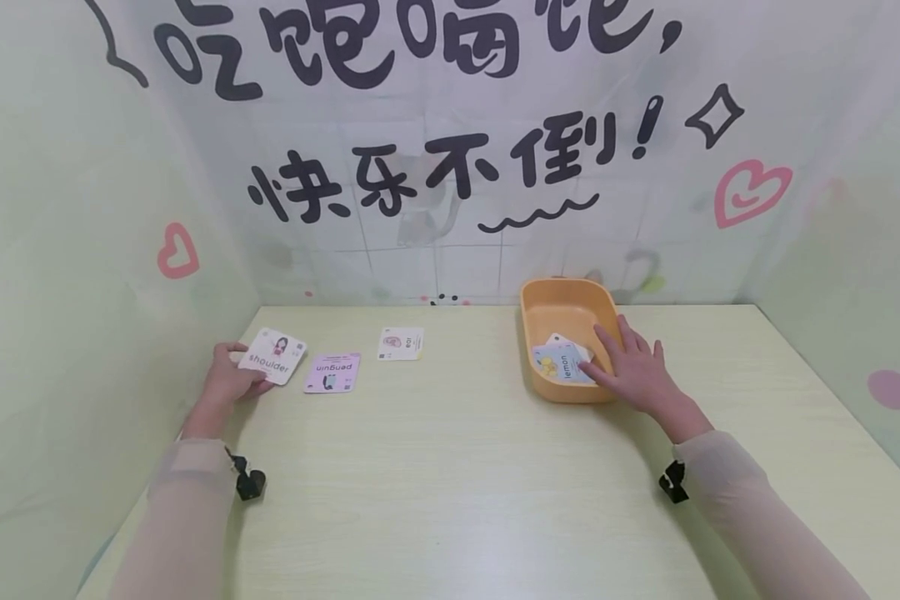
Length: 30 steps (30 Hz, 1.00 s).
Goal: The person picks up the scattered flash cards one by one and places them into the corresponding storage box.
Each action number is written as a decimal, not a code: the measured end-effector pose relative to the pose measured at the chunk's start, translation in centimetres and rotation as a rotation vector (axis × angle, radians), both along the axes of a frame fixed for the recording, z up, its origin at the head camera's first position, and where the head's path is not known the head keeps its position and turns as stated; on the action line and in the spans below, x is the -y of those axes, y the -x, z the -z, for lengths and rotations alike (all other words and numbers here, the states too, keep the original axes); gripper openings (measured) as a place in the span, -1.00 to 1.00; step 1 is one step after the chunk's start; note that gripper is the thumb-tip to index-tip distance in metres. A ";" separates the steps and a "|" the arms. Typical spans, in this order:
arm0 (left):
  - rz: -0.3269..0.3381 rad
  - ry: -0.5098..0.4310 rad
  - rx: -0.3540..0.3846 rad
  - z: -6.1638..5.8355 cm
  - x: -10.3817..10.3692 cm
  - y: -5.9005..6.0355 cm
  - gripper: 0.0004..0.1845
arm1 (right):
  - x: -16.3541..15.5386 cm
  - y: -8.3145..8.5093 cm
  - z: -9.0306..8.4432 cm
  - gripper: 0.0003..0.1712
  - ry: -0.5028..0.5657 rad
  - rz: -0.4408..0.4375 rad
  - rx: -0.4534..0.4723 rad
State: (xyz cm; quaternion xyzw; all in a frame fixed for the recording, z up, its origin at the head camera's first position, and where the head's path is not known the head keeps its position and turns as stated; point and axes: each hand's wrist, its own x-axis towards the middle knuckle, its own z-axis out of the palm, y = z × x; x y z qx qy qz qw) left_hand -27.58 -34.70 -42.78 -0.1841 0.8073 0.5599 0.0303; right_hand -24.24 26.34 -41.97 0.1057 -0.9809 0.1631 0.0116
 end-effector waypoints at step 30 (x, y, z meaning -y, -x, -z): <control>0.086 0.045 -0.183 -2.6 -4.0 0.6 -0.25 | 0.0 0.0 -0.1 -0.06 -0.010 -0.001 -0.009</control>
